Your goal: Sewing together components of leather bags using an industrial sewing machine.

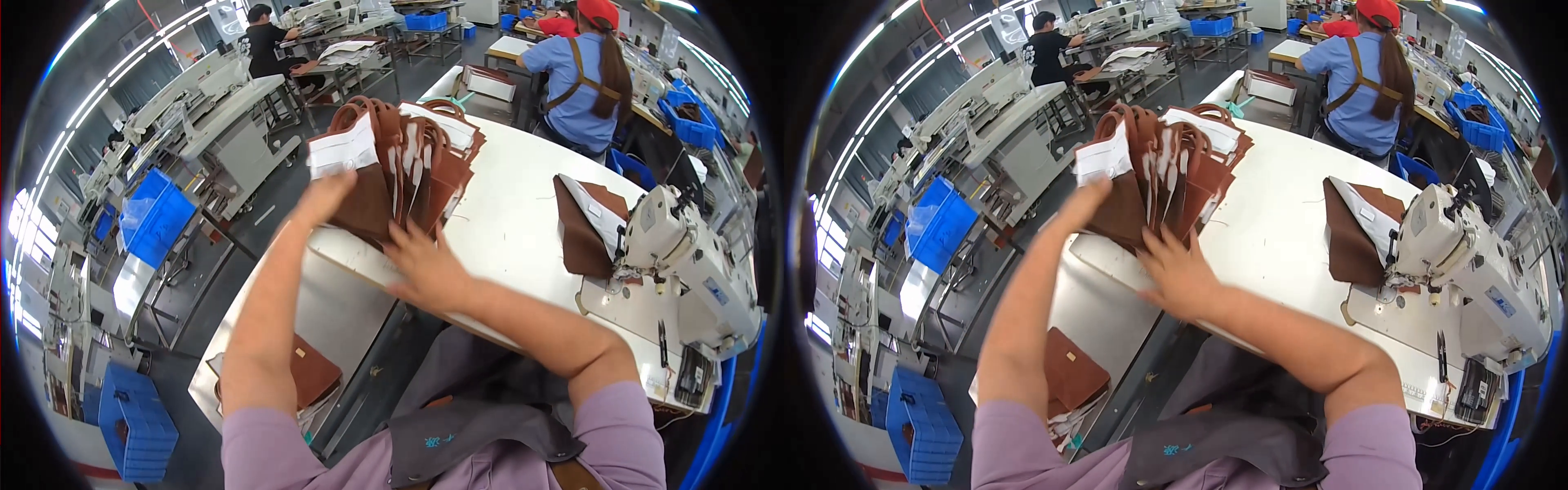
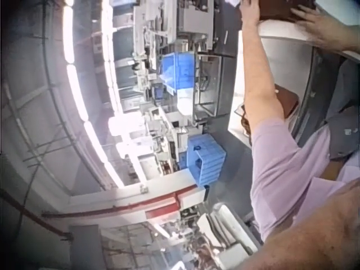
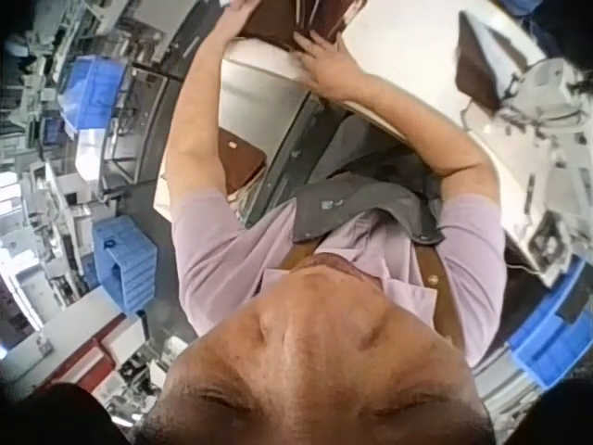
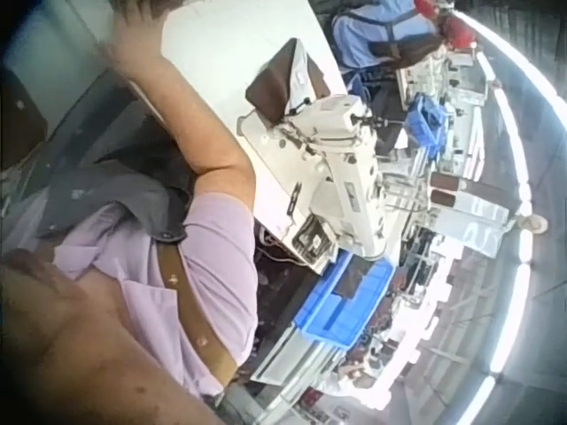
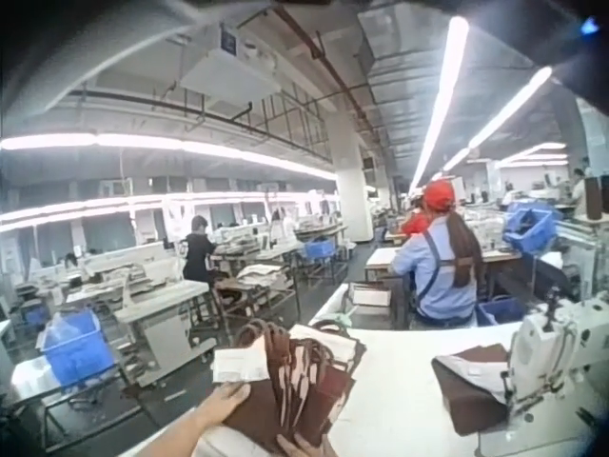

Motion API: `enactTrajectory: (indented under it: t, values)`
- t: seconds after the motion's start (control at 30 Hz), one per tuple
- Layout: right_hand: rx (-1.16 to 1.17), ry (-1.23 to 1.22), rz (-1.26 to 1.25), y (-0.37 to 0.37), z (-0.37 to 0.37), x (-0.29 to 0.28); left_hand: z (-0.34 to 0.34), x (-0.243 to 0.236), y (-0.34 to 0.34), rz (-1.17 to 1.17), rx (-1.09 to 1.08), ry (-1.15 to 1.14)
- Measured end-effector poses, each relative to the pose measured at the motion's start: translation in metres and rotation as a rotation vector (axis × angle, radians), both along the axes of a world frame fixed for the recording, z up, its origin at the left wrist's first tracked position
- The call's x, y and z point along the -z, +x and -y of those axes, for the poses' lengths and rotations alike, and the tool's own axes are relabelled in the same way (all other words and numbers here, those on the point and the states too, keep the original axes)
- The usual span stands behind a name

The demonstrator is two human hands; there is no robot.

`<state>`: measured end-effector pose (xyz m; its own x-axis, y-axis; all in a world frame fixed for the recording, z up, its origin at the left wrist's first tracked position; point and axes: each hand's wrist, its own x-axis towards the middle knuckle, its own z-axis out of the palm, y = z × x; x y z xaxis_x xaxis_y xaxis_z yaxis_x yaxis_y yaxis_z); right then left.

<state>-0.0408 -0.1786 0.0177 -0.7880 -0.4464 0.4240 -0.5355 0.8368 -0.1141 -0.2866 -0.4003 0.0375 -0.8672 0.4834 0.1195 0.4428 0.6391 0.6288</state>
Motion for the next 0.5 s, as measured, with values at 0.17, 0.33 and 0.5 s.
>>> enactTrajectory:
  t: [0.17,0.33,0.5]
  values:
    - [-0.005,-0.054,0.188,0.014,-0.023,0.025,-0.07,0.043,0.074,-0.357,-0.223,-0.216]
    - [-0.047,-0.245,0.156,0.005,-0.038,0.02,-0.067,0.036,0.076,-0.323,-0.189,-0.25]
    - [0.205,-0.811,0.236,-0.027,-0.079,0.009,-0.073,0.036,0.08,-0.356,-0.167,-0.241]
